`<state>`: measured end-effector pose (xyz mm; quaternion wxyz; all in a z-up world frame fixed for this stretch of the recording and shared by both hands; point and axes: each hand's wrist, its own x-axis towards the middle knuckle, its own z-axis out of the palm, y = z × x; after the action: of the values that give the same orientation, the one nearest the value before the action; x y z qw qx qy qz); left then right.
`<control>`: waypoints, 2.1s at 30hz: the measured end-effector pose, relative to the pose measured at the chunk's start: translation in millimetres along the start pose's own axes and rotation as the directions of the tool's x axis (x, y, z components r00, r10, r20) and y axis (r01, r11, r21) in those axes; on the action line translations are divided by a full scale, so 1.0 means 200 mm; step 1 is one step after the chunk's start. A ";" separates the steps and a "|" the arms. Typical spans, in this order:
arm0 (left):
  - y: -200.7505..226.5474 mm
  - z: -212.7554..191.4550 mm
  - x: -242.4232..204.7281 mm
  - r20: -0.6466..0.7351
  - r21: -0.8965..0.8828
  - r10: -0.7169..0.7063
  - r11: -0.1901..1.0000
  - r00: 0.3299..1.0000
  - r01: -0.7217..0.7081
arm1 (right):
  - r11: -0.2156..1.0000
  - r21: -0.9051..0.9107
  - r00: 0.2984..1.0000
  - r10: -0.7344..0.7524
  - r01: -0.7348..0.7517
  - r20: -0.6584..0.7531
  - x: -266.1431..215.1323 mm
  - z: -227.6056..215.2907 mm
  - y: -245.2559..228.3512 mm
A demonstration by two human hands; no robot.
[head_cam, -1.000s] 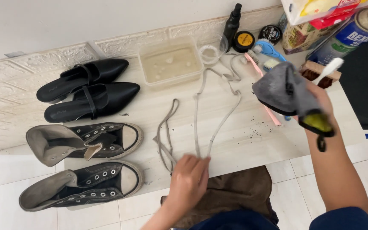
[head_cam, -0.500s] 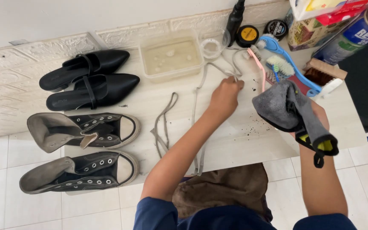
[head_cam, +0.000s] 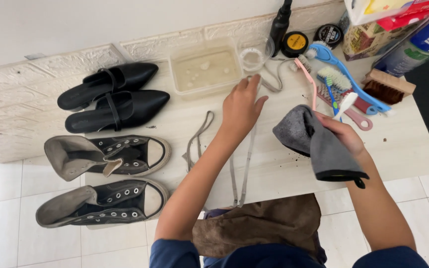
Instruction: The person scrubs a pair of gray shoelaces on a white countertop using a toothbrush and a sponge. They repeatedly dip the toothbrush into a container of soapy water and scrub different sections of the laces, then wipe them with a gray cloth. The task continues throughout the clip without a visible final state.
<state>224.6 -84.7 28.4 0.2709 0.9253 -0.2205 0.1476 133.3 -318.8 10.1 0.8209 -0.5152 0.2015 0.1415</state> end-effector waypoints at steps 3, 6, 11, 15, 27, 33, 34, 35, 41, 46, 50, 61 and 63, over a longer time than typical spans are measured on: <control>-0.01 -0.14 -0.08 0.150 -0.297 -0.137 0.938 0.979 0.177 | 0.997 0.007 0.996 0.073 -0.074 0.047 0.08 -0.07 0.04; -0.06 -0.22 -0.15 0.260 -0.385 -0.173 0.883 0.950 0.267 | 0.967 -0.211 0.985 0.161 -0.144 0.062 0.10 -0.05 0.04; 0.01 -0.40 -0.23 0.258 -0.315 -0.183 0.912 0.948 0.262 | 0.234 -0.972 1.000 0.000 -0.013 -0.013 -0.15 0.43 -0.14; 0.00 -0.41 -0.28 0.306 -0.252 -0.247 0.910 0.919 0.329 | -0.255 -0.966 0.908 -0.412 -0.041 0.071 -0.06 0.34 0.01; -0.11 -0.31 -0.43 0.417 -0.224 -0.371 0.843 0.830 0.490 | -0.616 -0.787 0.749 -0.540 -0.041 0.384 0.31 0.67 -0.47; -0.17 -0.31 -0.47 0.326 -0.301 -0.268 0.880 0.906 0.368 | -0.935 -0.213 0.432 -0.322 -0.283 0.842 0.73 0.70 -0.37; -0.18 -0.31 -0.47 0.303 -0.309 -0.200 0.905 0.932 0.294 | -0.970 -0.135 0.502 -0.220 -0.201 0.836 0.75 0.72 -0.37; -0.18 -0.33 -0.48 0.303 -0.308 -0.203 0.904 0.931 0.297 | -0.971 -0.133 0.501 -0.217 -0.198 0.837 0.76 0.72 -0.37; -0.17 -0.42 -0.46 0.551 -0.229 -0.006 0.961 0.835 0.158 | -0.965 -0.137 0.425 -0.223 -0.224 0.877 0.68 0.66 -0.44; -0.14 -0.44 -0.43 0.640 -0.159 -0.045 0.969 0.767 0.190 | -0.900 -0.227 0.189 -0.313 -0.373 0.931 0.60 0.55 -0.52; -0.15 -0.46 -0.41 0.694 -0.197 -0.037 0.951 0.719 0.238 | -0.928 -0.316 0.045 -0.331 -0.197 0.943 0.54 0.70 -0.51; -0.17 -0.44 -0.44 0.630 -0.212 -0.030 0.955 0.776 0.209 | -0.948 -0.320 0.100 -0.318 -0.006 0.943 0.66 0.88 -0.30; -0.18 -0.45 -0.44 0.648 -0.213 -0.021 0.955 0.762 0.208 | -0.909 -0.402 0.160 -0.383 0.108 0.910 0.50 0.82 -0.33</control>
<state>152.2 22.6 50.8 0.3128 0.8856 -0.2599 -0.2243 280.5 -197.2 78.0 -0.1508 -0.8462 -0.3197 -0.3988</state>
